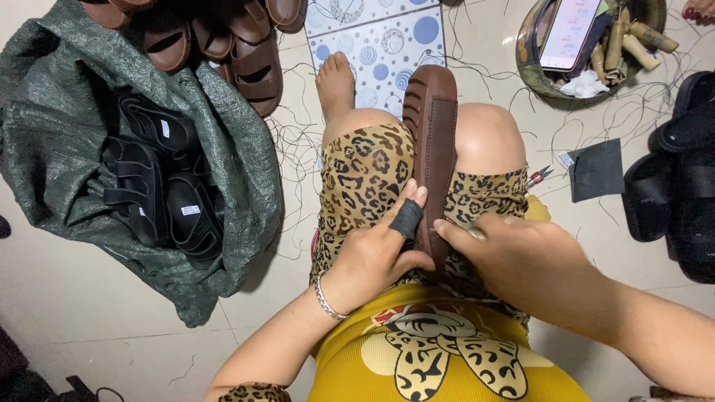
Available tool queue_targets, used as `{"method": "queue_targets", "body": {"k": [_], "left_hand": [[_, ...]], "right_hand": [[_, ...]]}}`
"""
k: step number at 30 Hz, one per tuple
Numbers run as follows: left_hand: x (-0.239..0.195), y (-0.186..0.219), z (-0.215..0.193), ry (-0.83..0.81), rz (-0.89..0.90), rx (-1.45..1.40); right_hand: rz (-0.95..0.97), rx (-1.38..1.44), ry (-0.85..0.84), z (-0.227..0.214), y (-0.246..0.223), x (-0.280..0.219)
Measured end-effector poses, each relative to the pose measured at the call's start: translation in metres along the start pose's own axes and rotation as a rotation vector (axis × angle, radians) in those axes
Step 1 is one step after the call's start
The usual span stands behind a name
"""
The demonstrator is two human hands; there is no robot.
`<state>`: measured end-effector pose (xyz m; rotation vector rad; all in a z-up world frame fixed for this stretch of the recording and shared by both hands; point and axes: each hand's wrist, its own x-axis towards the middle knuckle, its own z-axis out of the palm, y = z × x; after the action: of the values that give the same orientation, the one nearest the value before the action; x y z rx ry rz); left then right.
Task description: The person sits on the floor and sews a brown sandal using a needle and thread. They repeatedly push the needle through the sole and pull the thread to stitch the sandal. A smartphone is briefly interacted with before the sewing continues.
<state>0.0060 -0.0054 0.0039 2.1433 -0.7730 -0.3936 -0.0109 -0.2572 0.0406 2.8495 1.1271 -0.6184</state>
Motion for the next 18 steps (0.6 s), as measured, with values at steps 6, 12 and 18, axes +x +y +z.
{"method": "queue_targets", "body": {"k": [6, 12, 18], "left_hand": [[0.002, 0.004, 0.002, 0.087, 0.025, 0.119], [-0.012, -0.002, -0.024, 0.030, -0.044, -0.569], [0.009, 0.012, -0.022, -0.063, -0.251, -0.777]], "right_hand": [[0.140, 0.384, 0.049, -0.007, -0.004, 0.030], [0.117, 0.633, 0.173, -0.003, 0.011, 0.013], [0.083, 0.607, 0.410, 0.004, 0.003, 0.013]]}}
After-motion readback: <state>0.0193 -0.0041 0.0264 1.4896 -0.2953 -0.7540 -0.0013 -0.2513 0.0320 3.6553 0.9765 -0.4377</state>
